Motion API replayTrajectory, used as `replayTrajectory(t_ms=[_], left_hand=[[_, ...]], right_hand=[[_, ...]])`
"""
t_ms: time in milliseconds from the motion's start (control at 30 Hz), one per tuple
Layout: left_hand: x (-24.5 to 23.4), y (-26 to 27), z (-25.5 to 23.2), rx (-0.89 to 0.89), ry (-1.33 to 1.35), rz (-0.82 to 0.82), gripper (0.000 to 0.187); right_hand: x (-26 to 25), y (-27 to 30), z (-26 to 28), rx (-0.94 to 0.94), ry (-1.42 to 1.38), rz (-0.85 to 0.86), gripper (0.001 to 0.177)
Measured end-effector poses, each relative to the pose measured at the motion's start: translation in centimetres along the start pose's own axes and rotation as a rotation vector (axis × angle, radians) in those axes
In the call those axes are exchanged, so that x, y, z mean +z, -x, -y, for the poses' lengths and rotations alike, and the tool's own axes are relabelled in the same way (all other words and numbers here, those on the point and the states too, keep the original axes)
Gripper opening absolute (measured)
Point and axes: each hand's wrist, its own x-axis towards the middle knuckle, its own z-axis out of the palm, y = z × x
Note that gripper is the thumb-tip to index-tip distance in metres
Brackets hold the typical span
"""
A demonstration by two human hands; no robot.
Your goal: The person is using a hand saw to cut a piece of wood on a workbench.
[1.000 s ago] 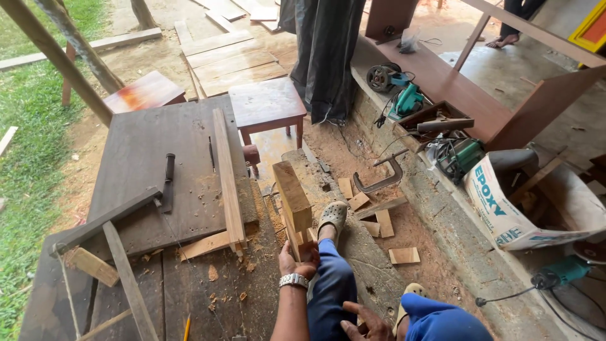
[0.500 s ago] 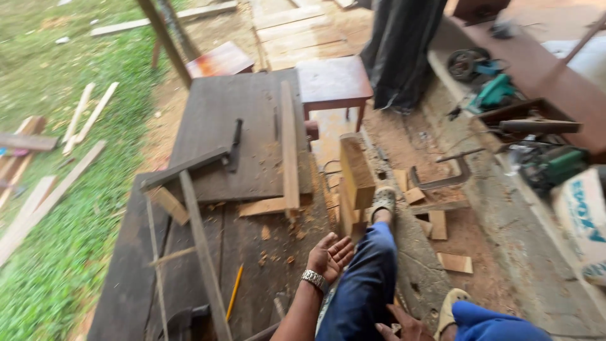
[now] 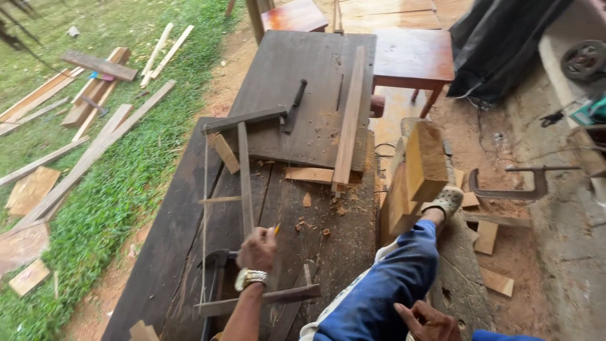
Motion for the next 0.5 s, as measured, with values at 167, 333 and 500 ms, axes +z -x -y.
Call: replayTrajectory(t_ms=[167, 333, 500], left_hand=[[0.8, -1.0, 3.7, -0.058, -0.239, -0.031, 0.068], [2.9, -2.7, 6.7, -0.278, -0.355, 0.2, 0.09], [1.9, -4.7, 6.0, -0.366, -0.34, 0.379, 0.065]], right_hand=[[-0.9, 1.0, 0.8, -0.049, 0.065, -0.152, 0.039], [-2.1, 0.7, 1.6, -0.121, -0.184, -0.226, 0.019], [-2.6, 1.2, 1.7, -0.219, -0.187, -0.154, 0.023]])
